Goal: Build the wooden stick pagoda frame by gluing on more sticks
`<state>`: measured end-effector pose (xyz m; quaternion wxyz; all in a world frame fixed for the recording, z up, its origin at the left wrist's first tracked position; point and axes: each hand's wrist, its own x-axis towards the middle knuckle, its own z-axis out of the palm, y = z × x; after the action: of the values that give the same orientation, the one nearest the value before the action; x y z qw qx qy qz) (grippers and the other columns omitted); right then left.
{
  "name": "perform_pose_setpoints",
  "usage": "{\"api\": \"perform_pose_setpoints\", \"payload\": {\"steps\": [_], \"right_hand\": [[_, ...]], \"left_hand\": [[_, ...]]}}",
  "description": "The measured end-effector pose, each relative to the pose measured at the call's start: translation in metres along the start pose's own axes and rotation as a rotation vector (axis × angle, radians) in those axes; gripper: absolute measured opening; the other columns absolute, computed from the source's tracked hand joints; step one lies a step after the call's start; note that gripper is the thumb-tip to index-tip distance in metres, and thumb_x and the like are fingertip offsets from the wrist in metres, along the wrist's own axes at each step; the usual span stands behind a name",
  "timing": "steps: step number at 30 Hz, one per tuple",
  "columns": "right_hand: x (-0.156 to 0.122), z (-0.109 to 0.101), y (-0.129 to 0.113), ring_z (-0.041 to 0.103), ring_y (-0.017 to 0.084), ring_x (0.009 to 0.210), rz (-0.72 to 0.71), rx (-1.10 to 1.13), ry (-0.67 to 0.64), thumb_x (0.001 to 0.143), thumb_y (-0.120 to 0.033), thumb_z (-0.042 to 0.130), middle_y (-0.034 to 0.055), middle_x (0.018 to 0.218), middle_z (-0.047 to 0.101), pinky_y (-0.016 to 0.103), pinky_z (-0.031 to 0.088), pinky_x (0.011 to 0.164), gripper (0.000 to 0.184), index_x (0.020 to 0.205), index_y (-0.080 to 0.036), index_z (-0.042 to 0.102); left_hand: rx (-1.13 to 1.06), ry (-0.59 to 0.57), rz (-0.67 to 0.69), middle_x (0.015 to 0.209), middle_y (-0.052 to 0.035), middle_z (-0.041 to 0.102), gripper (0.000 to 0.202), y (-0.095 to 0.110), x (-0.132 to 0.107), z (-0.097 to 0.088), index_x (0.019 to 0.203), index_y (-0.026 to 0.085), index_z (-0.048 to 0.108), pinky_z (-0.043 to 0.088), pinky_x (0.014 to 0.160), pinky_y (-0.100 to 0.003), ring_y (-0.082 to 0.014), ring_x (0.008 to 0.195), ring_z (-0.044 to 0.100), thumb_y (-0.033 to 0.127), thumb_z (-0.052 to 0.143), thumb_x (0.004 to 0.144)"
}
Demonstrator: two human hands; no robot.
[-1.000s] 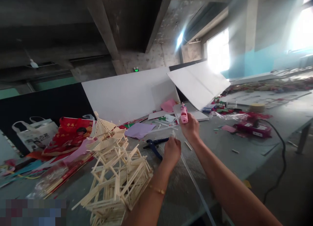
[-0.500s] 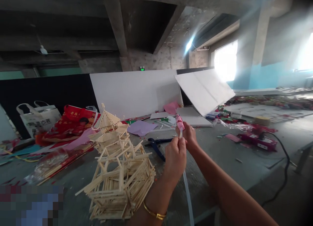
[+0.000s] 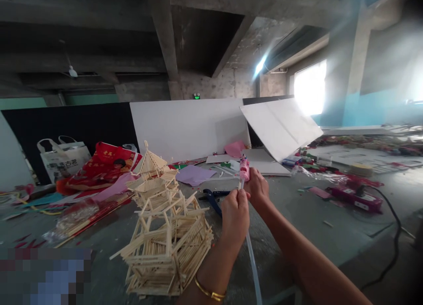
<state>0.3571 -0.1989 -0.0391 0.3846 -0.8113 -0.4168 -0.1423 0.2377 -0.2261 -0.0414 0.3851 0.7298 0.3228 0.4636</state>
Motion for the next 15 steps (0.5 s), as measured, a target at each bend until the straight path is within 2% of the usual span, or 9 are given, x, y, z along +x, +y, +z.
{"api": "perform_pose_setpoints", "payload": {"steps": [5, 8, 10, 15], "right_hand": [[-0.003, 0.005, 0.001, 0.051, 0.018, 0.064, -0.088, -0.017, 0.1, 0.086, -0.014, 0.046, 0.0083, 0.092, 0.057, 0.026, 0.023, 0.051, 0.008, 0.091, -0.014, 0.052], [-0.006, 0.006, 0.001, 0.054, 0.02, 0.069, -0.182, 0.002, 0.191, 0.084, -0.012, 0.043, 0.01, 0.094, 0.056, 0.026, 0.031, 0.053, 0.015, 0.095, -0.013, 0.052], [-0.009, 0.006, 0.001, 0.056, 0.022, 0.078, -0.271, 0.03, 0.249, 0.081, -0.012, 0.043, 0.0119, 0.1, 0.056, 0.028, 0.039, 0.059, 0.025, 0.106, -0.012, 0.05], [-0.015, 0.008, 0.001, 0.053, 0.027, 0.102, -0.449, 0.111, 0.401, 0.081, -0.015, 0.038, 0.0192, 0.118, 0.052, 0.037, 0.047, 0.077, 0.05, 0.13, -0.008, 0.033]], "left_hand": [[-0.134, -0.001, 0.04, 0.052, -0.0007, 0.05, 0.032, -0.006, -0.002, -0.002, 0.07, 0.017, 0.061, 0.03, 0.047, -0.023, -0.012, 0.047, 0.044, 0.039, 0.043, 0.085], [-0.229, -0.002, 0.015, 0.049, 0.0022, 0.044, 0.035, -0.012, -0.003, -0.001, 0.072, 0.017, 0.06, 0.027, 0.045, -0.022, -0.0104, 0.043, 0.038, 0.042, 0.041, 0.086], [-0.264, 0.0, 0.002, 0.048, 0.0039, 0.04, 0.037, -0.014, -0.004, -0.002, 0.073, 0.017, 0.059, 0.026, 0.045, -0.022, -0.0097, 0.042, 0.035, 0.044, 0.038, 0.088], [-0.07, 0.099, 0.154, 0.05, 0.0033, 0.041, 0.032, -0.009, -0.01, -0.011, 0.064, 0.017, 0.054, 0.025, 0.051, -0.023, -0.0091, 0.048, 0.036, 0.036, 0.043, 0.088]]}}
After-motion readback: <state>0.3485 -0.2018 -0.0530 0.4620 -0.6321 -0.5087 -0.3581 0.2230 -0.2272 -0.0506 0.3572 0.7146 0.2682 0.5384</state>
